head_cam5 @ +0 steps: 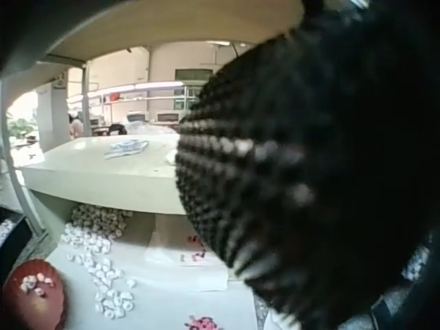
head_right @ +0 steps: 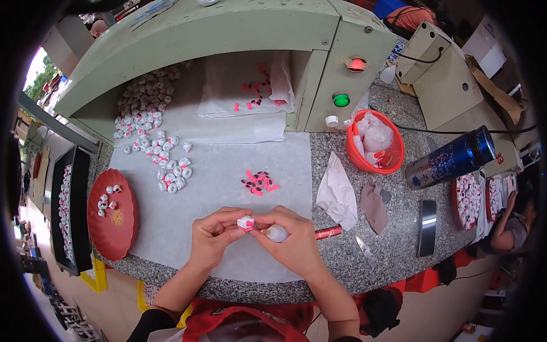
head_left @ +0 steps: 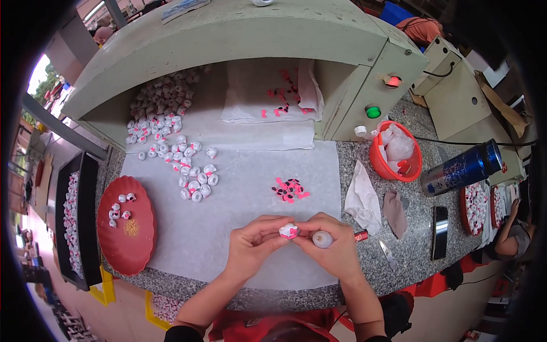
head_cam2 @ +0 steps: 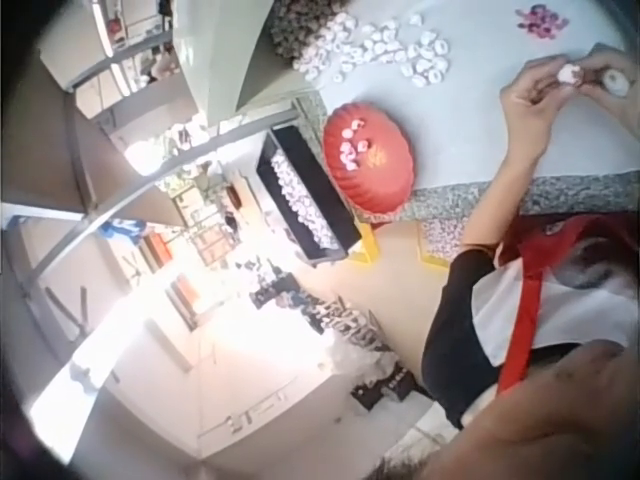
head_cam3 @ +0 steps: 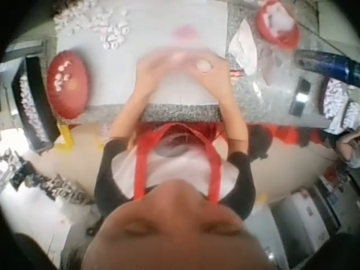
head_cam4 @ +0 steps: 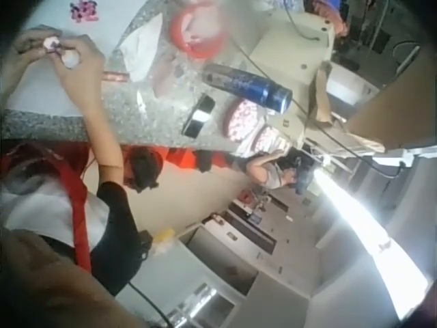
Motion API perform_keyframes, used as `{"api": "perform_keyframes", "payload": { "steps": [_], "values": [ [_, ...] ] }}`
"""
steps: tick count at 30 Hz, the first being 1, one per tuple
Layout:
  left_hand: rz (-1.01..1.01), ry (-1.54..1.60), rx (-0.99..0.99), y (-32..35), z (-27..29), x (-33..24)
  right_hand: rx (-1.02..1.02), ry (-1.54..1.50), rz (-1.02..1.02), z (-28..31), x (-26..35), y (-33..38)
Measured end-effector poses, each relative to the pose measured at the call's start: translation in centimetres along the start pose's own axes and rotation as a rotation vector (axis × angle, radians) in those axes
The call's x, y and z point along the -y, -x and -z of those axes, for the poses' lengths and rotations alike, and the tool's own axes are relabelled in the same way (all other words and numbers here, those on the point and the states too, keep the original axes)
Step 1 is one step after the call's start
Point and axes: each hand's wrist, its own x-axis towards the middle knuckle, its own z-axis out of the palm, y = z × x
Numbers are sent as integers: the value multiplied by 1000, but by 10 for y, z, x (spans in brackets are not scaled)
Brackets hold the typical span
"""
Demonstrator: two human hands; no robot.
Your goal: Assembling small plastic toy parts by gluing white components onto pink flower-shaped bases at a factory workbench.
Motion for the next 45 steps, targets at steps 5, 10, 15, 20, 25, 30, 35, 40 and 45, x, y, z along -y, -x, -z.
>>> {"api": "perform_keyframes", "payload": {
  "steps": [5,10,15,20,25,30,35,40,45],
  "values": [
    [-127,-70,-29,3,-4,6,-17,-6,60,0,-2,-1],
    [-169,-103,-86,5,-10,9,-27,-7,90,-2,-6,-1],
    [-188,-72,-111,7,-11,14,-26,-12,89,-2,-4,-1],
    [-206,3,-108,6,-8,21,-155,-147,-60,-10,1,2],
    [-167,97,-156,4,-11,21,-125,22,86,-13,-1,6],
    [-120,111,-177,4,-14,20,-128,-4,56,-9,-2,5],
    [-158,15,-103,4,-9,16,-132,-29,24,-7,0,2],
    [-122,21,-98,4,-7,16,-107,-50,16,-8,-2,3],
    [-111,11,-77,4,-6,15,-95,-83,22,-9,-6,4]
  ]
}}
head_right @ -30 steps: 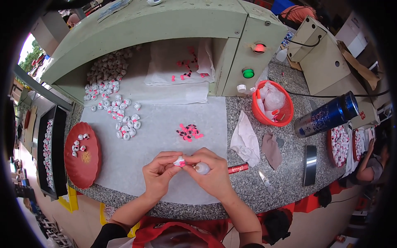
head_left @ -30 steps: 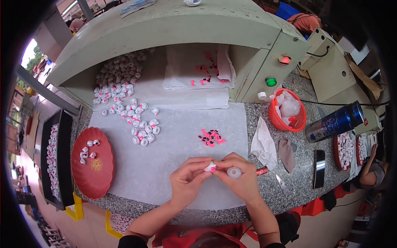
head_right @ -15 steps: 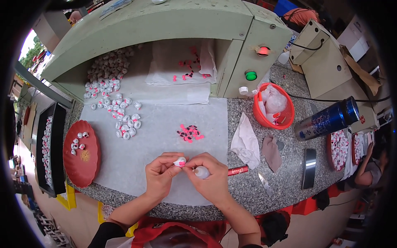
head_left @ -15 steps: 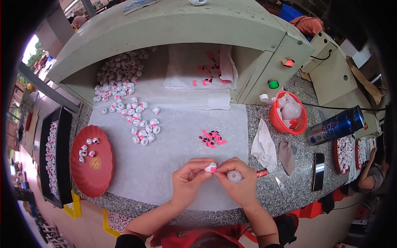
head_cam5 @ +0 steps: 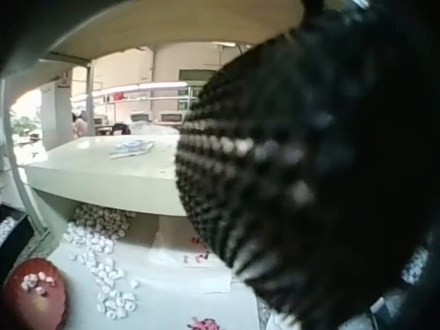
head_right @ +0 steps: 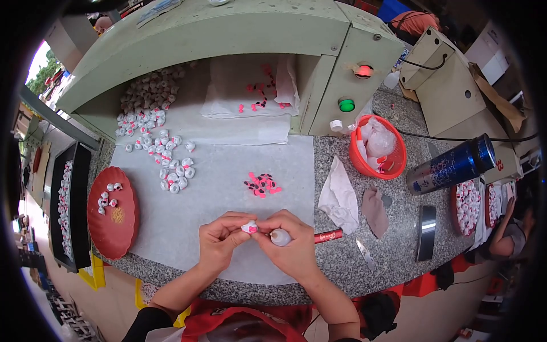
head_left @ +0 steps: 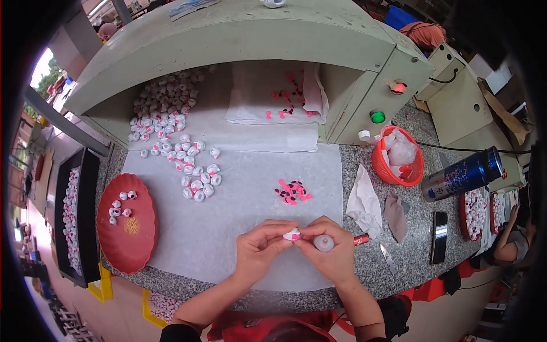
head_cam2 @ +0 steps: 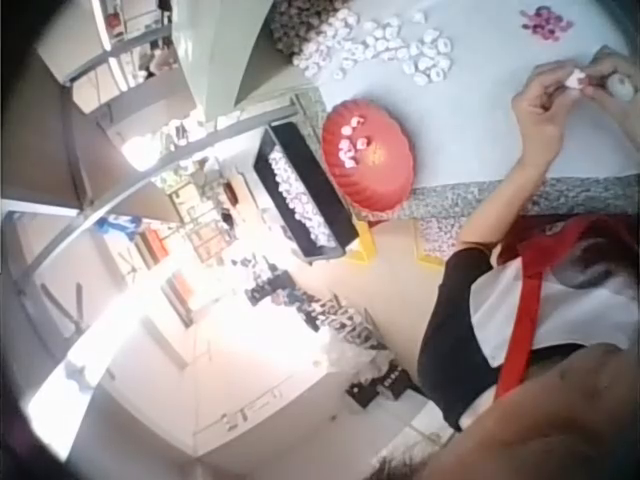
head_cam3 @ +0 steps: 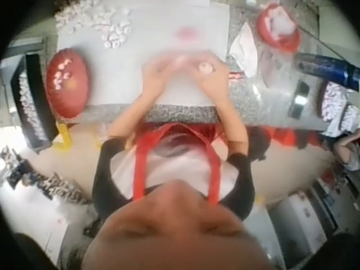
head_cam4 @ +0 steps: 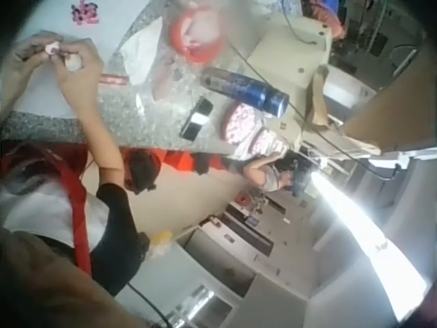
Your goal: Assembling small plastic toy parts by gluing white components onto pink flower-shaped bases at a factory workbench.
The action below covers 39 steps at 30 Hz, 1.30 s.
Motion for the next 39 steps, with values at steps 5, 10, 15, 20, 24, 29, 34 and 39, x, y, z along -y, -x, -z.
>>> {"api": "perform_keyframes", "payload": {
  "steps": [5,10,15,20,24,29,34,39],
  "values": [
    [-25,0,70,1,2,-4,12,-60,-14,2,0,-2],
    [-49,-50,37,0,-2,-6,21,-102,-23,3,-2,-4],
    [-29,-55,26,0,-3,-6,17,-117,-48,1,-2,-3],
    [-13,-56,16,0,-3,-6,18,-135,-50,1,-4,-3],
    [-4,-50,6,0,-3,-6,25,-153,-51,0,-6,-3],
    [51,-49,-31,-3,-3,-5,45,-131,-83,2,-14,-5],
    [432,297,-200,-8,7,-4,-18,49,55,-2,-7,-9],
    [316,83,-80,-7,0,-21,66,-68,131,3,-11,-8]
  ]
}}
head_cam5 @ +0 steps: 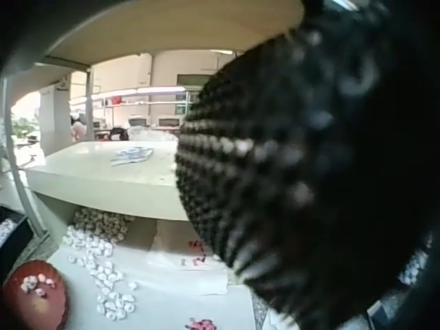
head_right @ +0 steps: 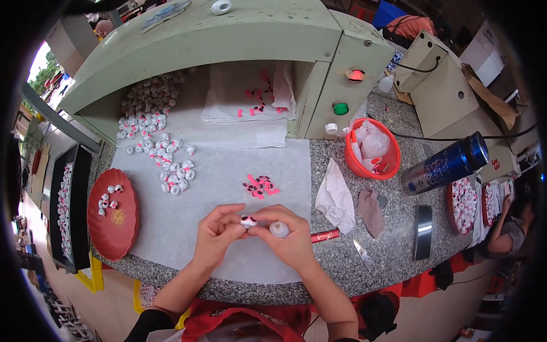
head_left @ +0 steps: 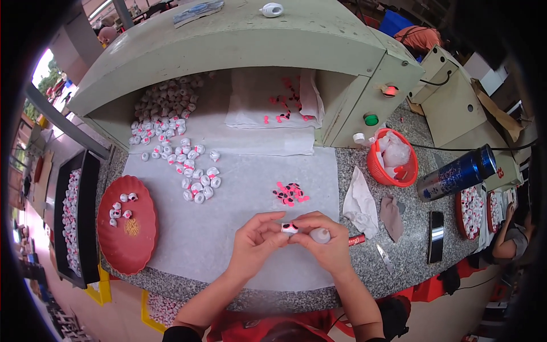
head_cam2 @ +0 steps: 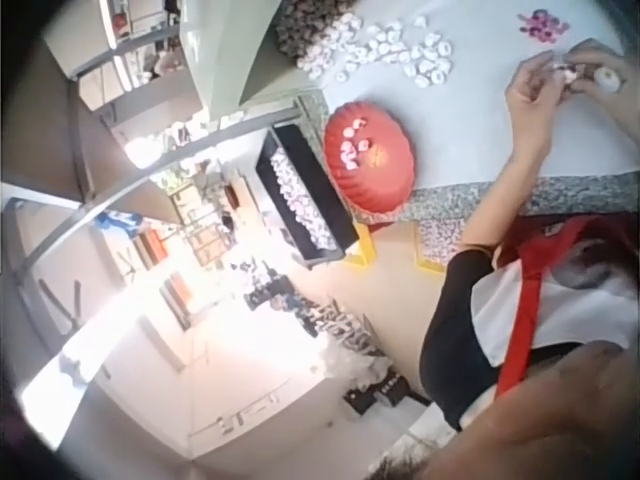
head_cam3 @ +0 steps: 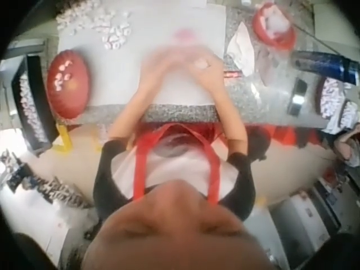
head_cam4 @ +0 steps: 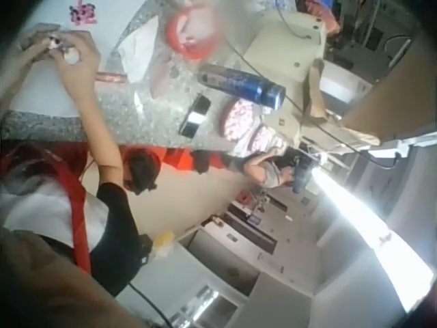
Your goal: Assembling small plastic toy parts by gluing white components onto pink flower-shaped bases at a factory workbench.
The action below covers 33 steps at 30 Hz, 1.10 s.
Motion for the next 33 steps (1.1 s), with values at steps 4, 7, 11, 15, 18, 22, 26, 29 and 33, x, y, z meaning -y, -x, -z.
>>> {"api": "perform_keyframes", "payload": {
  "steps": [4,7,11,15,18,22,26,29,33],
  "values": [
    [-152,-105,134,1,2,2,111,-253,-193,7,0,0],
    [-184,-136,146,2,5,7,143,-276,-257,7,4,0],
    [-216,-181,120,3,6,9,138,-278,-304,6,4,-1],
    [-195,-205,72,4,0,7,139,-278,-325,7,4,0],
    [-165,-172,40,4,-3,6,125,-265,-314,6,6,-1],
    [-248,-247,24,4,0,8,116,-292,-324,2,2,-2],
    [-150,-203,22,6,5,8,38,-314,-368,-3,2,5],
    [-206,-396,-13,5,14,-1,-27,-239,-312,-13,-5,8],
    [-511,-925,-516,10,59,-45,-155,-56,-218,-2,-9,6]
  ]
}}
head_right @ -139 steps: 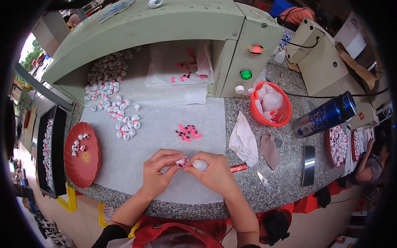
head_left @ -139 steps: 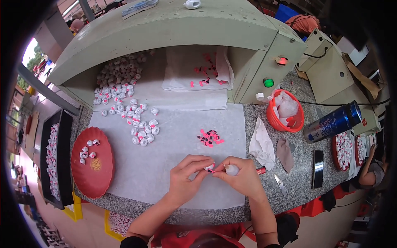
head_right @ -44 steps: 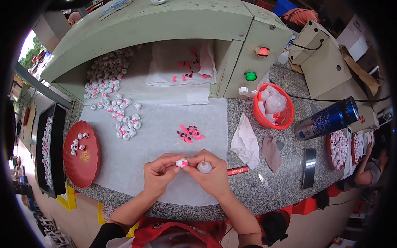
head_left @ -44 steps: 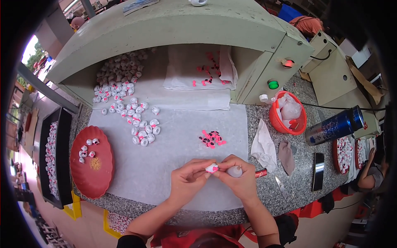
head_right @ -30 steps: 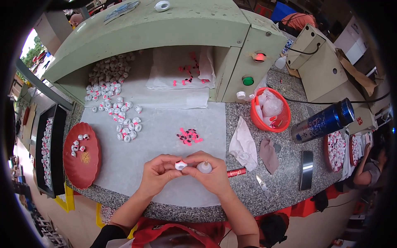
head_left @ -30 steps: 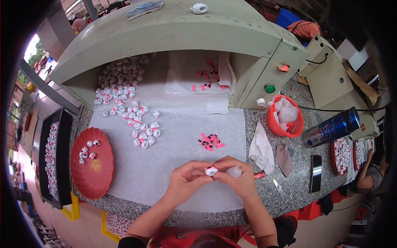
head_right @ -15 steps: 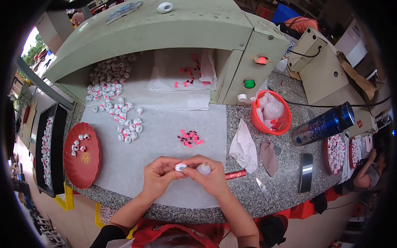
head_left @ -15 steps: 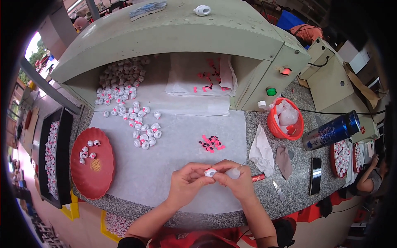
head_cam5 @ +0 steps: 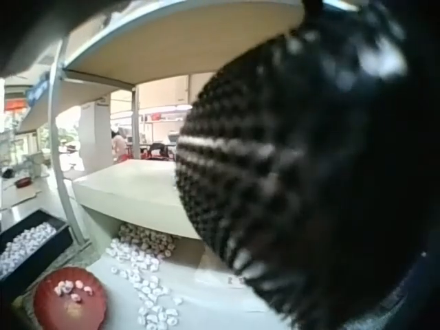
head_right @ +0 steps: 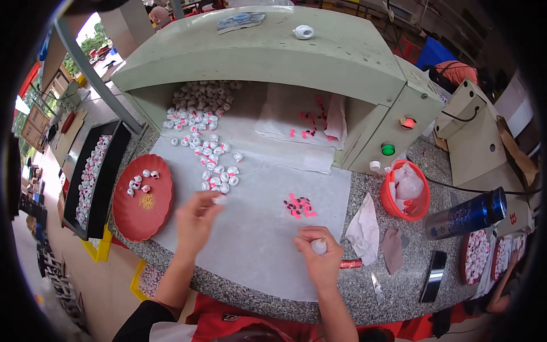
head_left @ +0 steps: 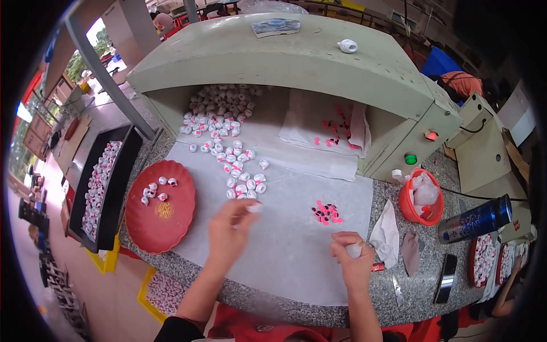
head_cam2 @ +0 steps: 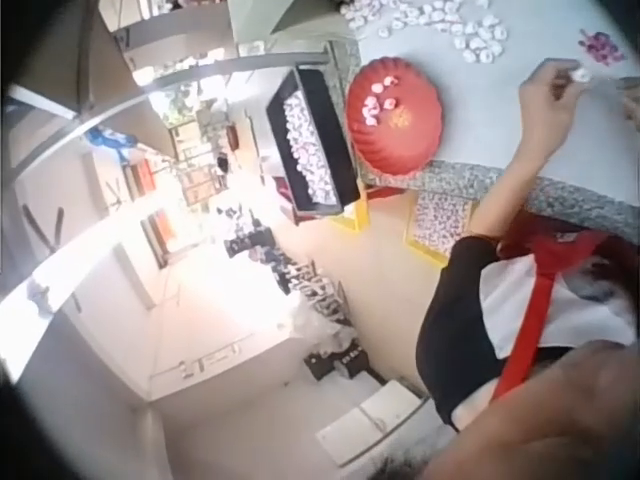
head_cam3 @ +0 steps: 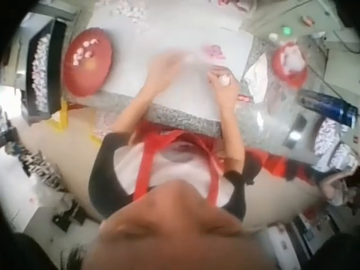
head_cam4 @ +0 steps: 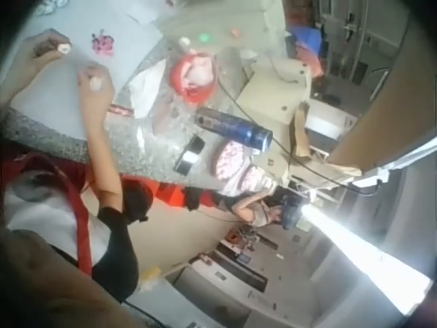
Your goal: Assembling small plastic toy parts by gluing white components onto pink flower-shaped bases at a factory workbench.
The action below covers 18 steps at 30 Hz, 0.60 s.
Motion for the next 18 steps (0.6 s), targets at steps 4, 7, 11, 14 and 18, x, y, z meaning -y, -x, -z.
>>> {"api": "perform_keyframes", "payload": {
  "steps": [4,7,11,14,18],
  "values": [
    [-82,-654,-393,-25,75,29,-31,28,-50,-4,12,-4],
    [-256,-794,-453,-27,75,34,80,39,-82,-17,19,-2],
    [-246,-722,-177,-34,-9,29,64,73,-65,-13,2,3],
    [-294,-768,-111,-40,-35,36,101,302,18,-12,11,-5],
    [-490,-785,-175,-35,-40,45,126,504,72,-13,23,-1]
  ]
}}
